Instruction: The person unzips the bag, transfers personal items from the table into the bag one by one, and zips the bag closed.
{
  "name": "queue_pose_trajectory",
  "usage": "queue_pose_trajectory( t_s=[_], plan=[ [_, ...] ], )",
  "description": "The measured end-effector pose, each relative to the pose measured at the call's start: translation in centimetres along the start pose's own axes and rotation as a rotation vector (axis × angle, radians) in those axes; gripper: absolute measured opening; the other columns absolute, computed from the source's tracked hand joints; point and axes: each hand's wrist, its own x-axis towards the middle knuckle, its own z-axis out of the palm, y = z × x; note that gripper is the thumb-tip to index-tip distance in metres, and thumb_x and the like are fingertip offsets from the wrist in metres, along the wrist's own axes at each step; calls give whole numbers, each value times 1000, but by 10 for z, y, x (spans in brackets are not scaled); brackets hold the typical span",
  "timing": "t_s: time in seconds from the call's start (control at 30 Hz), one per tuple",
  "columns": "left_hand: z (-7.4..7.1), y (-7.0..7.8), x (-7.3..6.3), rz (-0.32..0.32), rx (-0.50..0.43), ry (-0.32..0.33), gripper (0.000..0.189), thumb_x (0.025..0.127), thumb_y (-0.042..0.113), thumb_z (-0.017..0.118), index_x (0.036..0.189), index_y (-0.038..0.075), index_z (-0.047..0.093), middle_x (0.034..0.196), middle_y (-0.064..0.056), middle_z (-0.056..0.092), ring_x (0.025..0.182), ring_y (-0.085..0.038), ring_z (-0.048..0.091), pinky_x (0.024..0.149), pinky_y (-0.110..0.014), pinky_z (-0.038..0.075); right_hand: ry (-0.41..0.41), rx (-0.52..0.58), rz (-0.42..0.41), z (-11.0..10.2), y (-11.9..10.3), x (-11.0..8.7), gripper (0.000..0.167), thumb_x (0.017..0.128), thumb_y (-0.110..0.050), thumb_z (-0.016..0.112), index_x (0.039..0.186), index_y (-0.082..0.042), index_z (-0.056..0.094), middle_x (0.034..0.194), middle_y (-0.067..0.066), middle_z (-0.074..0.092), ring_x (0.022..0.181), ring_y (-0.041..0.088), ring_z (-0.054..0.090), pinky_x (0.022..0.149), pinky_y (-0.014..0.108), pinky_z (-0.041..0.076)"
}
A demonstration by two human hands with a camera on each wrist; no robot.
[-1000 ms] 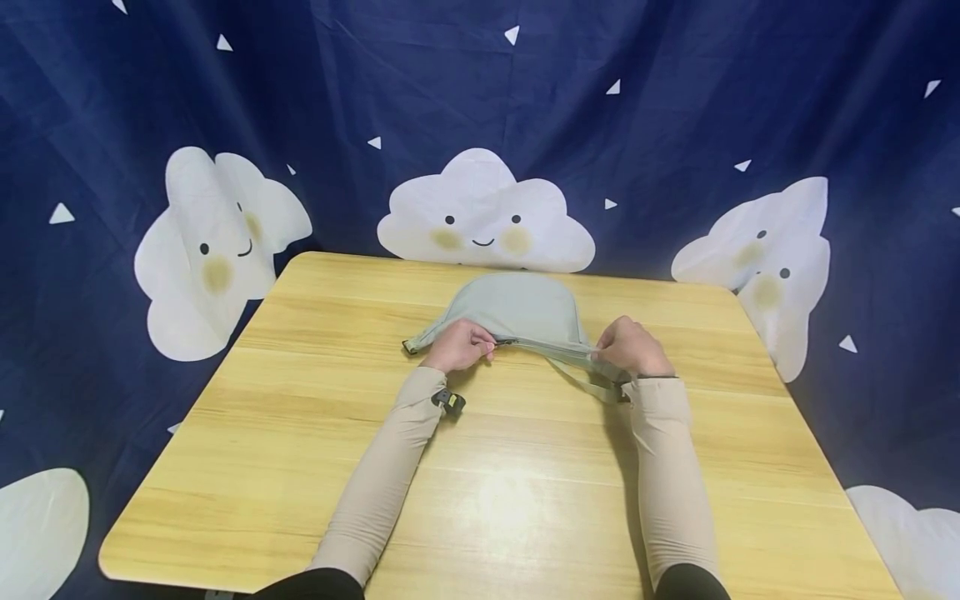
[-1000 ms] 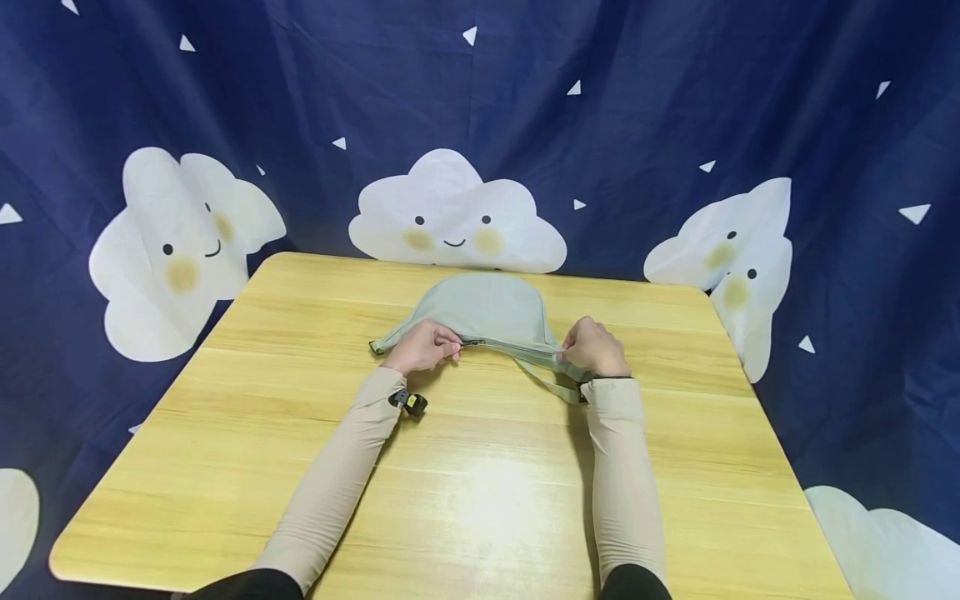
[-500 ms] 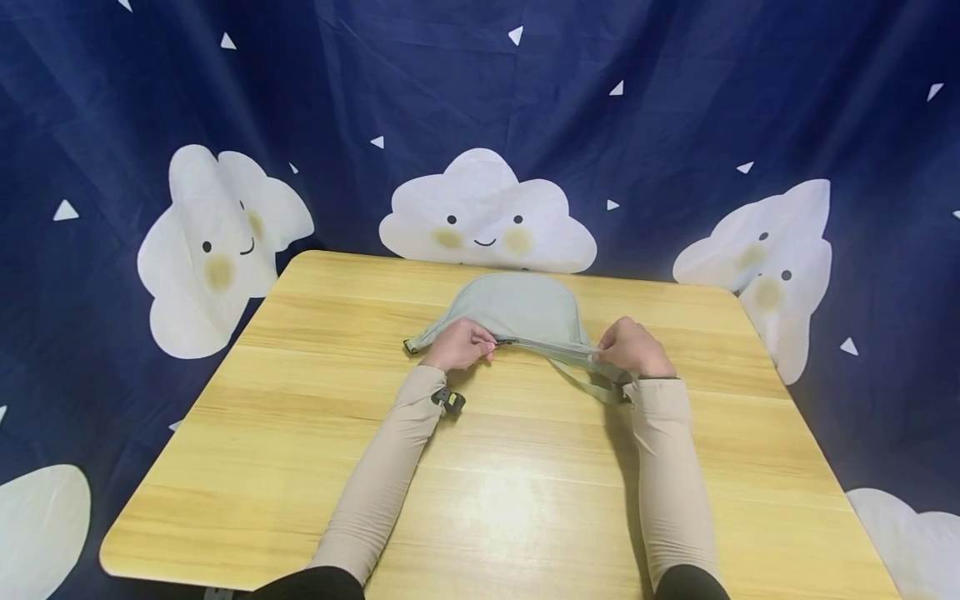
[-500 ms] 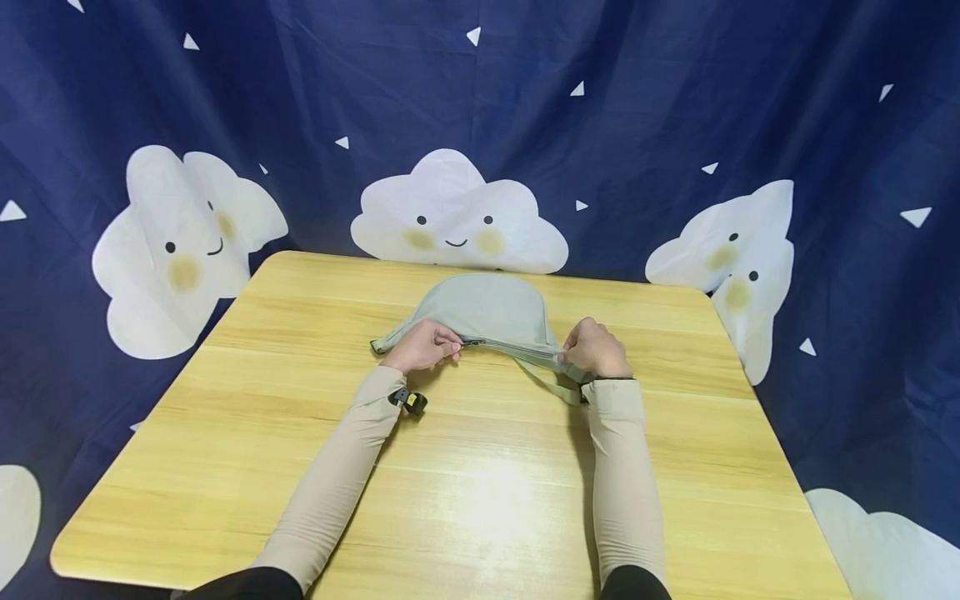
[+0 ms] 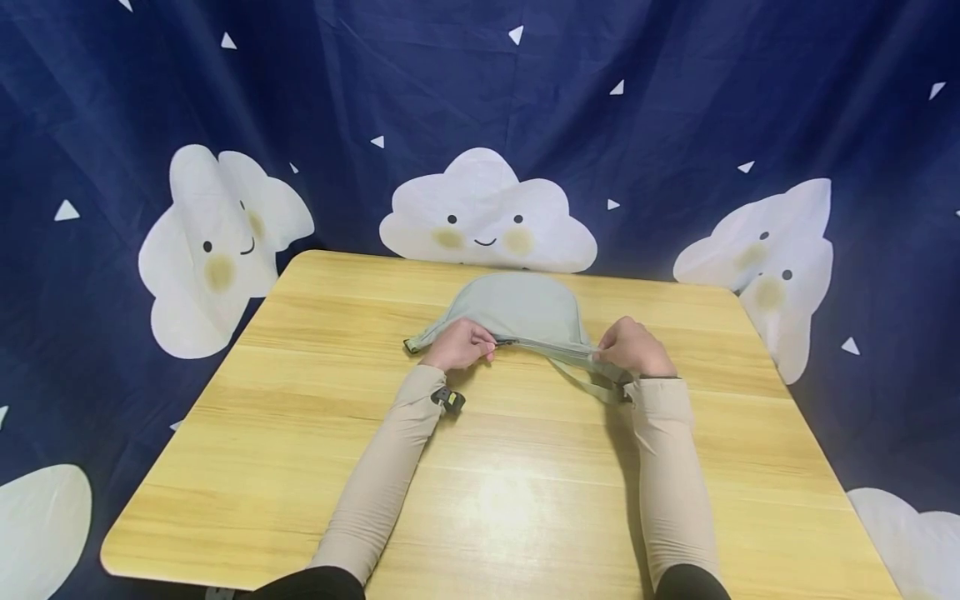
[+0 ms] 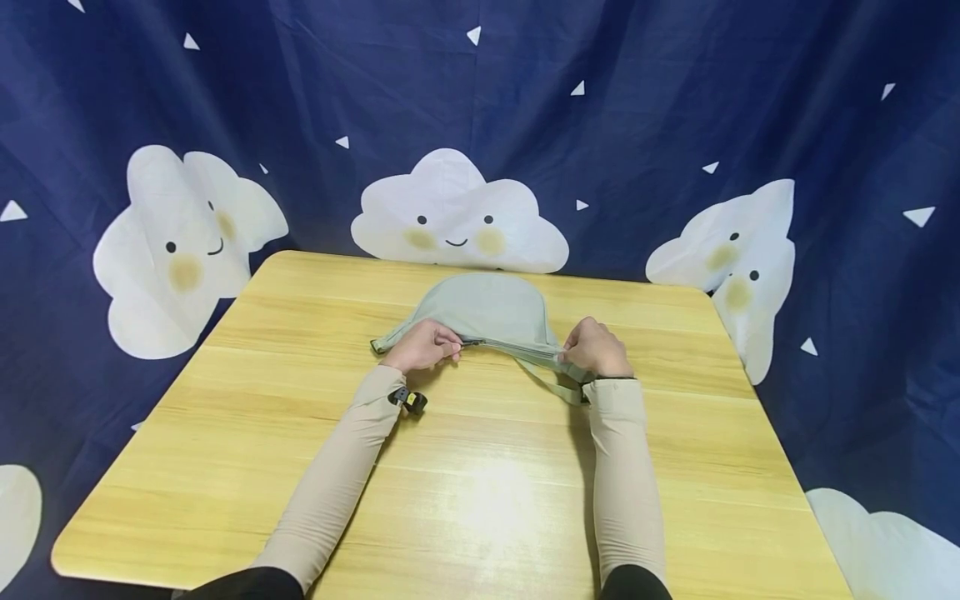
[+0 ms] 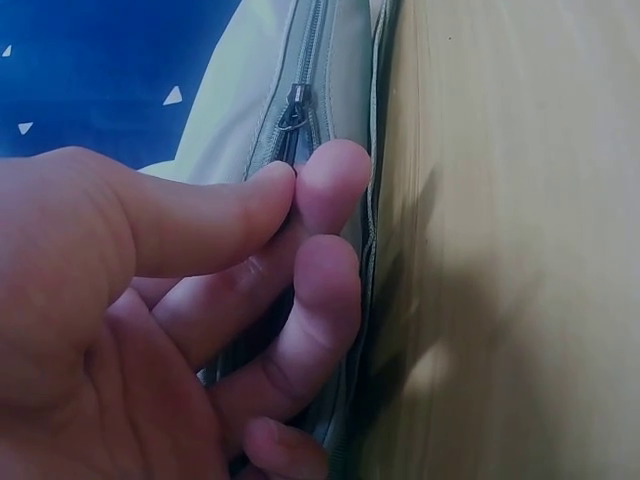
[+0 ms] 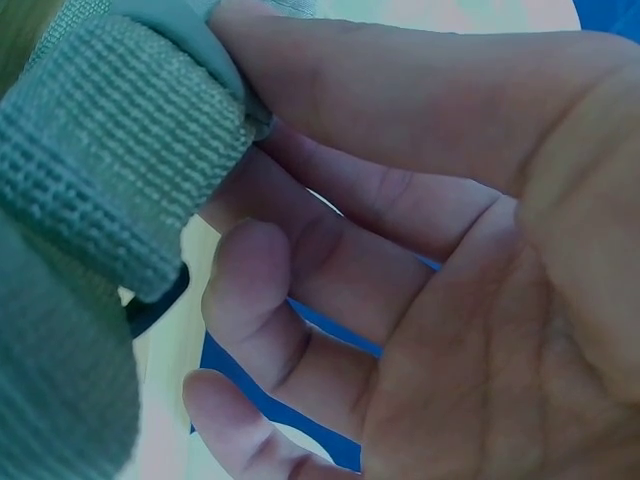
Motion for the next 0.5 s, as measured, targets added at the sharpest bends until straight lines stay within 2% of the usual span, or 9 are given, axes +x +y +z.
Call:
queue_pose_trajectory(
  t_s=[0.27, 0.5],
  plan=[
    [-1, -1, -1, -7, -7, -12, 16, 99, 15, 68, 108, 7, 78, 89, -3, 81, 55, -13, 62, 48, -23, 47, -7, 14, 9, 0, 0, -2, 13, 86, -15, 77, 90, -2, 79, 88, 9, 76, 79, 22, 62, 63, 30, 47],
    [-6, -2, -3, -9, -82, -14, 17, 99, 11, 66, 110, 3, 76, 89, -9, 80, 52, -12, 57, 44, -22, 43, 2, -1, 6, 1, 0, -1, 14, 86, -17, 77, 89, -3, 79, 91, 10, 77, 79, 22, 62, 62, 30, 47]
  ],
)
